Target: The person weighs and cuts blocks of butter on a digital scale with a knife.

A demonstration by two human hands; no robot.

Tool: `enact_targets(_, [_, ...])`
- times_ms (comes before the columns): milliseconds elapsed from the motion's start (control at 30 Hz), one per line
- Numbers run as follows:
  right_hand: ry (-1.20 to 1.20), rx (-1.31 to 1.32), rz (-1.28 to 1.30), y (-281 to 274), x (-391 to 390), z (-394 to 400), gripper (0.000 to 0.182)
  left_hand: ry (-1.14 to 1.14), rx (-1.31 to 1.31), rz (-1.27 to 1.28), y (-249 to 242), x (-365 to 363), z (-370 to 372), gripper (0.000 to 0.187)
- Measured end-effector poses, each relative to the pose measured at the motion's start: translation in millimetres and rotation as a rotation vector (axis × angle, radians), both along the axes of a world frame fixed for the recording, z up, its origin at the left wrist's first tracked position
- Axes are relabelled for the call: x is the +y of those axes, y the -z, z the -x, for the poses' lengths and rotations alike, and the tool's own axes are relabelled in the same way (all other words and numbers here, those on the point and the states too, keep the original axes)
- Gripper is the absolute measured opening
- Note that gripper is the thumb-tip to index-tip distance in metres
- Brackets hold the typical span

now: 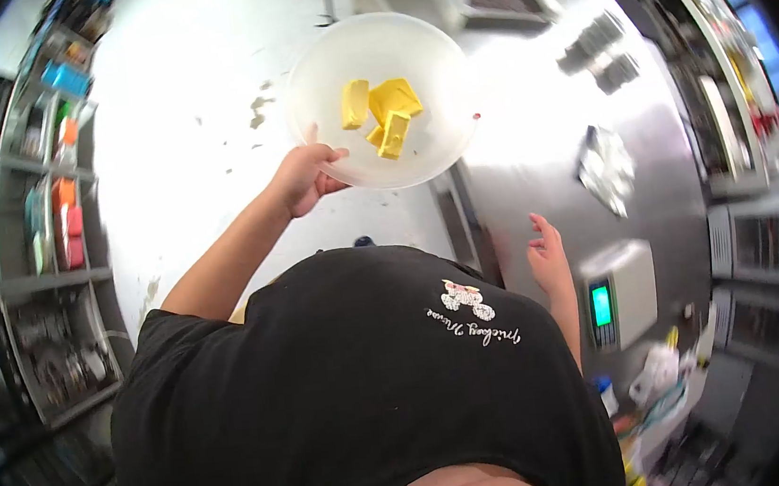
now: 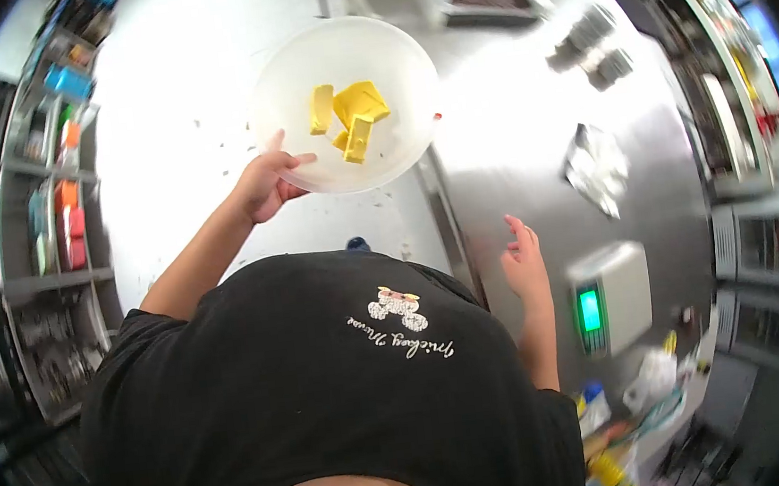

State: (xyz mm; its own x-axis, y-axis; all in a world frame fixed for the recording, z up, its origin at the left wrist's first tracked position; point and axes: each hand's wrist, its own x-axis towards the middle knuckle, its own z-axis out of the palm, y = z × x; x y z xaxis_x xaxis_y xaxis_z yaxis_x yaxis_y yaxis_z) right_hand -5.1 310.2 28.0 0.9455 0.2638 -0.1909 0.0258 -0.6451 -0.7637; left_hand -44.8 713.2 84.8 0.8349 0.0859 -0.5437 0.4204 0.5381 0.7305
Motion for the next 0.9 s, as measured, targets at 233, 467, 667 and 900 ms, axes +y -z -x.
enact_targets(233, [-0.416,0.2,0.053,16,188,-148,0.05,-0.319,0.101,0.039,6,133,-5,0.08])
enact_targets(467, [-0.766,0.183,0.075,45,363,-312,0.049,-0.659,0.051,0.145,42,249,-38,0.057])
enact_targets(667, [-1.116,0.073,0.303,23,595,-440,0.049,-1.064,0.077,0.162,49,348,-64,0.056])
enact_targets(900, [-1.43,-0.179,0.333,85,871,-541,0.047,-1.399,0.054,0.207,65,467,-90,0.052])
